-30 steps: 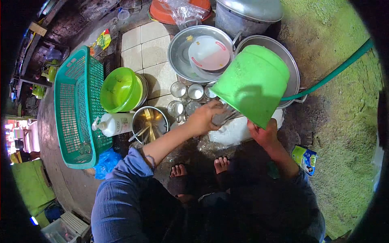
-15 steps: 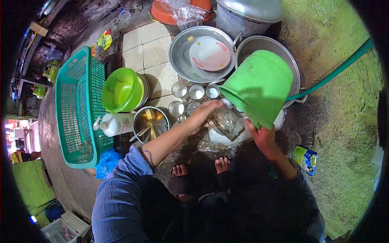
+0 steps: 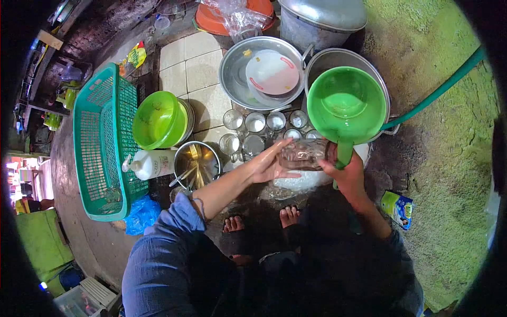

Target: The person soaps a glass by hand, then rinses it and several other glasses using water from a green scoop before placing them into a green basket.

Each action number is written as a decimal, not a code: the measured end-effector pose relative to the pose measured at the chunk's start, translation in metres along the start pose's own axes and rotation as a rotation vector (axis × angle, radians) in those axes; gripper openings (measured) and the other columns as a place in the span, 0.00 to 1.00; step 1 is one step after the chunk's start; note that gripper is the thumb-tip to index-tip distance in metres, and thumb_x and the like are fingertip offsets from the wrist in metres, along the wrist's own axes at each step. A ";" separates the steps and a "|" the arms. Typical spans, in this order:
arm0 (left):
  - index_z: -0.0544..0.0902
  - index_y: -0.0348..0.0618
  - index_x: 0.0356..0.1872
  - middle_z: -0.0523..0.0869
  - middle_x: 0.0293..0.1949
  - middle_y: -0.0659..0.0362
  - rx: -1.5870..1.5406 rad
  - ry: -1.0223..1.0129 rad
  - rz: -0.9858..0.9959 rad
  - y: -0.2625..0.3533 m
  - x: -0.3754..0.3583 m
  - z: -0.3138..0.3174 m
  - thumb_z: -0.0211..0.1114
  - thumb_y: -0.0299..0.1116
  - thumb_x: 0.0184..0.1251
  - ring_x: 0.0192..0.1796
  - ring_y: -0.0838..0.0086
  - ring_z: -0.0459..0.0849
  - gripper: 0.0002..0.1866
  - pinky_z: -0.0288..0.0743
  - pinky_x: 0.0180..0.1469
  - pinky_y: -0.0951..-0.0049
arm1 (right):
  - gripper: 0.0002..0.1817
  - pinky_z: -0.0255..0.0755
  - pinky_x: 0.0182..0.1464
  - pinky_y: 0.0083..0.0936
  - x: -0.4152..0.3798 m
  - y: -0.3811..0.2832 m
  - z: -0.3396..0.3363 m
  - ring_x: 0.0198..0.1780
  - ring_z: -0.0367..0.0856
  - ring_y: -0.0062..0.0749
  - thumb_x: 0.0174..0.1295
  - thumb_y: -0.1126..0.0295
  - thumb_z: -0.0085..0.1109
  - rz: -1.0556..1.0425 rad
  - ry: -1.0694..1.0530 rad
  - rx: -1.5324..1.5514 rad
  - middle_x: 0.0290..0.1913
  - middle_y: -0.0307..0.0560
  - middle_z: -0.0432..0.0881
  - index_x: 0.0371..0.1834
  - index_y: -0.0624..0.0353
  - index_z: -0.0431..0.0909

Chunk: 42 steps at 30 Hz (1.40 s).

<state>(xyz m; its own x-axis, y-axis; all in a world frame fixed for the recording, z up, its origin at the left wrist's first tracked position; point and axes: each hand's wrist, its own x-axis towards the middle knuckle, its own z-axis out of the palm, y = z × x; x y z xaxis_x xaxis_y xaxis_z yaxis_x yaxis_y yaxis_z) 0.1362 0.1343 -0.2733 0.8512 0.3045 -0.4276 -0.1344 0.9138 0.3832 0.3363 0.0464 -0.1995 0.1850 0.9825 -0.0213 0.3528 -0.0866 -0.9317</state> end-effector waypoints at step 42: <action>0.74 0.39 0.55 0.78 0.52 0.46 1.296 2.408 0.391 0.067 -0.615 -0.338 0.80 0.48 0.34 0.55 0.53 0.75 0.42 0.69 0.56 0.59 | 0.11 0.71 0.44 0.23 -0.061 0.007 -0.008 0.40 0.74 0.22 0.60 0.73 0.63 0.465 -0.301 0.302 0.36 0.41 0.75 0.31 0.58 0.67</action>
<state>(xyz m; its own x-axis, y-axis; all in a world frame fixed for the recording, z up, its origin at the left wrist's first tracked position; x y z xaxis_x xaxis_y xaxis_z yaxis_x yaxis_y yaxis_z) -0.5680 0.0987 -0.2616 -0.6410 0.6675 0.3787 0.7636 0.6042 0.2277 0.3351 -0.0159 -0.2020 -0.0255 0.8606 -0.5087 0.0147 -0.5085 -0.8609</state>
